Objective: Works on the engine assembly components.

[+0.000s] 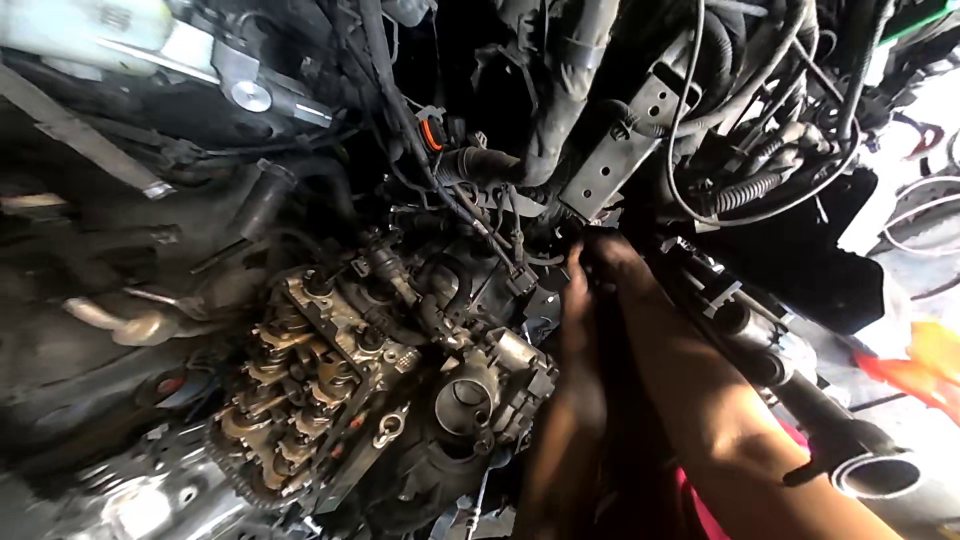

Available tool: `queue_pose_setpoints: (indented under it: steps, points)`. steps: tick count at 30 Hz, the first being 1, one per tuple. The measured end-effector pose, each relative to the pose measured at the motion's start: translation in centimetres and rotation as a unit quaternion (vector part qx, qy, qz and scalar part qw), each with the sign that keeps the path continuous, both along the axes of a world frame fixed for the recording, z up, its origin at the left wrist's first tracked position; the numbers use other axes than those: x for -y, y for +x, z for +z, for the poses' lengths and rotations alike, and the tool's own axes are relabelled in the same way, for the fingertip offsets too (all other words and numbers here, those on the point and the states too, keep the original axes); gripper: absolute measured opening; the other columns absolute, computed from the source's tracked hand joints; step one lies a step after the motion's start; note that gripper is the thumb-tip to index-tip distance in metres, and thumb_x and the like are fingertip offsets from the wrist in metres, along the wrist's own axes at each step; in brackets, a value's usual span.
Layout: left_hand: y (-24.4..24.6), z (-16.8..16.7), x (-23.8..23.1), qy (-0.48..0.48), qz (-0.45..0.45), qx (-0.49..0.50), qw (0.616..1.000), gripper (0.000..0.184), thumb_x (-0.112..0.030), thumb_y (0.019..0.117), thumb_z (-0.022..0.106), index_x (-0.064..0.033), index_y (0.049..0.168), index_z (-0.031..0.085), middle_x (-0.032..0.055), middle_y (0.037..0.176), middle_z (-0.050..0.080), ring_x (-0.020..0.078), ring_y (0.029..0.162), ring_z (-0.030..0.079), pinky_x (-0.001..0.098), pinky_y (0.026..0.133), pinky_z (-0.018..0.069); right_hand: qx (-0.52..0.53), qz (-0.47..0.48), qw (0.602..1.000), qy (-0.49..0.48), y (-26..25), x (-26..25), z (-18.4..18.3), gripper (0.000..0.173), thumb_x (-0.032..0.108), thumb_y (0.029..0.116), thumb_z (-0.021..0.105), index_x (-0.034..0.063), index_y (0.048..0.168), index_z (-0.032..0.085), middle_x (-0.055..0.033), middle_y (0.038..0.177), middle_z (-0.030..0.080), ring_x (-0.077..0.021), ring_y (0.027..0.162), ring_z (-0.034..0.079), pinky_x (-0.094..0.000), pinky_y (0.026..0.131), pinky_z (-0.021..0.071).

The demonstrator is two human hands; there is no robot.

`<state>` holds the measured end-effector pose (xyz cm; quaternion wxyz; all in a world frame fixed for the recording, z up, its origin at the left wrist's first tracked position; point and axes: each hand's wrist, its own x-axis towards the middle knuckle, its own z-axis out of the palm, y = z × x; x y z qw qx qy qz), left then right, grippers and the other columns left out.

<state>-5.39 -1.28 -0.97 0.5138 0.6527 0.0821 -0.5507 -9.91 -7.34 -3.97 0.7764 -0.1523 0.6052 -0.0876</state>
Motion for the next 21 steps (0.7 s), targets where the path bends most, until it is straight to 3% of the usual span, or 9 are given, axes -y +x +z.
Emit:
queue_pose_setpoints:
  steps: [3, 7, 9, 11, 12, 13, 15, 17, 21]
  points:
    - [-0.1, 0.5, 0.0, -0.007, 0.012, 0.003, 1.0, 0.023, -0.019, 0.1091, 0.044, -0.0058, 0.115, 0.062, 0.001, 0.087, 0.063, 0.0058, 0.071, 0.057, 0.0198, 0.068, 0.0516, -0.028, 0.028, 0.999, -0.005, 0.3, 0.2, 0.3, 0.03, 0.033, 0.1049, 0.055, 0.0069, 0.108, 0.069, -0.0047, 0.076, 0.061, -0.0122, 0.055, 0.053, -0.0312, 0.051, 0.0468]
    - [-0.4, 0.4, 0.7, 0.017, 0.031, 0.012, 0.999, 0.024, -0.024, 0.1093, 0.046, -0.0094, 0.097, 0.061, -0.0021, 0.071, 0.055, 0.0033, 0.056, 0.05, 0.0169, 0.054, 0.0466, -0.022, 0.057, 0.997, -0.047, 0.0, 0.1, 0.6, 0.033, 0.032, 0.107, 0.052, 0.0033, 0.113, 0.067, -0.0083, 0.086, 0.062, -0.0143, 0.064, 0.055, -0.0341, 0.058, 0.0487]
    - [-0.6, 2.6, -0.6, 0.019, -0.012, 0.022, 0.999, 0.031, -0.03, 0.1107, 0.043, -0.0102, 0.122, 0.064, 0.0011, 0.104, 0.068, 0.0067, 0.09, 0.063, 0.024, 0.082, 0.0539, -0.032, 0.063, 0.994, -0.086, -0.7, 0.3, 5.6, 0.034, 0.026, 0.1087, 0.048, -0.0026, 0.113, 0.065, -0.0127, 0.094, 0.064, -0.0154, 0.076, 0.058, -0.0341, 0.069, 0.0509]
    - [-0.6, 7.7, -3.1, -0.022, -0.132, 0.022, 0.991, 0.048, -0.037, 0.1133, 0.031, -0.0189, 0.157, 0.042, -0.0026, 0.154, 0.051, 0.0087, 0.14, 0.048, 0.0331, 0.118, 0.0409, -0.057, 0.071, 0.995, -0.051, -1.3, 2.2, 15.0, 0.031, 0.018, 0.1113, 0.041, -0.0054, 0.119, 0.061, -0.0134, 0.105, 0.061, -0.0147, 0.09, 0.056, -0.0301, 0.083, 0.0485]
    - [-0.6, 8.8, -3.3, -0.03, -0.158, 0.03, 0.986, 0.05, -0.037, 0.1136, 0.03, -0.02, 0.161, 0.035, -0.0029, 0.16, 0.044, 0.0099, 0.146, 0.042, 0.0348, 0.121, 0.0375, -0.069, 0.06, 0.995, -0.044, -1.3, 2.7, 17.6, 0.031, 0.015, 0.1114, 0.04, -0.006, 0.119, 0.06, -0.0132, 0.105, 0.06, -0.0141, 0.091, 0.056, -0.0288, 0.084, 0.0477]
    - [-0.7, 8.0, -2.9, -0.02, -0.143, 0.035, 0.989, 0.048, -0.036, 0.1134, 0.031, -0.0185, 0.158, 0.04, -0.0024, 0.156, 0.049, 0.0093, 0.142, 0.046, 0.0332, 0.119, 0.0402, -0.073, 0.054, 0.995, -0.041, -1.4, 2.8, 18.8, 0.031, 0.015, 0.1118, 0.039, -0.0062, 0.12, 0.06, -0.0134, 0.107, 0.061, -0.014, 0.093, 0.057, -0.0282, 0.085, 0.0484]
    - [-0.7, 3.1, -0.8, 0.008, -0.029, 0.027, 0.999, 0.034, -0.028, 0.1119, 0.039, -0.0086, 0.132, 0.059, 0.0027, 0.117, 0.068, 0.0083, 0.105, 0.064, 0.0263, 0.094, 0.0529, -0.07, 0.045, 0.996, -0.033, -1.6, 2.7, 18.9, 0.031, 0.017, 0.112, 0.038, -0.0044, 0.115, 0.06, -0.0099, 0.098, 0.058, -0.0117, 0.083, 0.055, -0.0262, 0.077, 0.0483]
    - [-0.4, 0.8, -0.3, -0.003, 0.006, 0.017, 1.0, 0.025, -0.021, 0.1104, 0.041, -0.0065, 0.115, 0.06, 0.0002, 0.086, 0.061, 0.0056, 0.073, 0.058, 0.0209, 0.071, 0.0532, -0.049, 0.025, 0.998, -0.029, -1.9, 2.1, 16.9, 0.03, 0.02, 0.1108, 0.041, -0.0033, 0.111, 0.061, -0.0067, 0.089, 0.054, -0.0101, 0.073, 0.049, -0.026, 0.068, 0.0454]
    - [-0.3, 0.5, -0.5, -0.023, 0.027, -0.012, 0.999, 0.021, -0.016, 0.1083, 0.045, -0.0098, 0.097, 0.061, -0.0028, 0.071, 0.056, 0.0044, 0.057, 0.051, 0.0183, 0.059, 0.0506, 0.033, 0.009, 0.999, 0.035, -0.7, 0.4, 1.0, 0.028, 0.033, 0.1038, 0.054, 0.0066, 0.101, 0.064, -0.003, 0.071, 0.058, -0.0116, 0.053, 0.052, -0.0286, 0.047, 0.0456]
